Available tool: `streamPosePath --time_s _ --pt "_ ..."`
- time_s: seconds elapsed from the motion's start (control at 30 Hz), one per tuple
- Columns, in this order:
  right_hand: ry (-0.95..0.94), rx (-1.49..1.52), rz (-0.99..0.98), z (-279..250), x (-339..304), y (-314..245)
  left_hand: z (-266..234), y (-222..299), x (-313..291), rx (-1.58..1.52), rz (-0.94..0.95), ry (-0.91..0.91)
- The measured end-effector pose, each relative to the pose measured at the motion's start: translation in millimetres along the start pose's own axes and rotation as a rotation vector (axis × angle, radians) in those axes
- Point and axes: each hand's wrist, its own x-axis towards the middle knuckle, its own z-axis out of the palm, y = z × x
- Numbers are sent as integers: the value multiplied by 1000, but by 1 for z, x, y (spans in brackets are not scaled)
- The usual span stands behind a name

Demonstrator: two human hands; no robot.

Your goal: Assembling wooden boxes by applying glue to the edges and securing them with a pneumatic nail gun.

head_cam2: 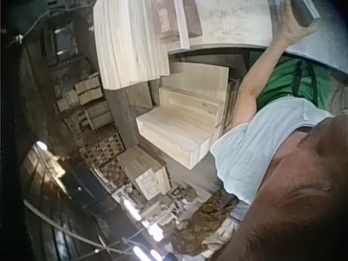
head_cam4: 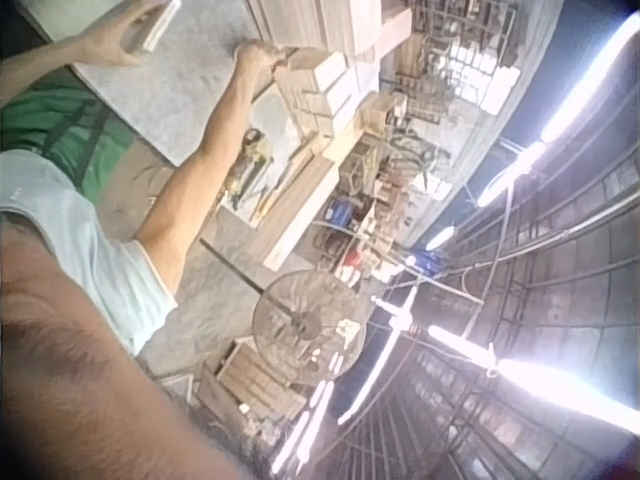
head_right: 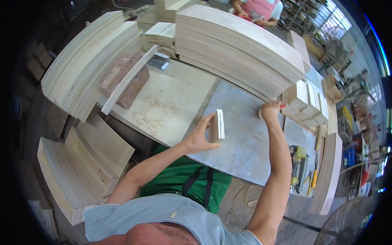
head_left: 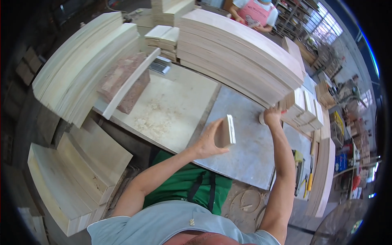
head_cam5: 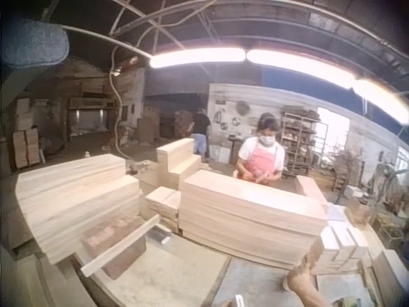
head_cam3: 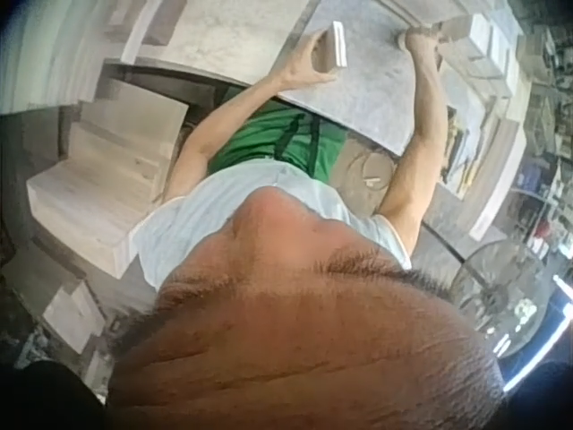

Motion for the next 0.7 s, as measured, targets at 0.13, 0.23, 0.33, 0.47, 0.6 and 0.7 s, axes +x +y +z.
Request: streamPosePath --time_s 0.13,0.23,0.33,0.47,0.6,0.7 --pt "190 50 -212 -1 -17 -5 -1 -14 11 -2 -13 -20" --pt "251 942 -364 -18 -65 -16 -3 -19 18 27 -21 -23" --pt "-74 1624 -473 -34 -131 -34 -1 -15 26 -8 -10 -35" --pt "-94 2025 -439 -39 -181 -67 10 2 36 38 97 -170" --pt "-151 2328 -192 -25 -211 -83 2 11 48 380 173 -221" --pt "-185 2395 129 -5 -232 -84 -13 12 54 611 212 -365"
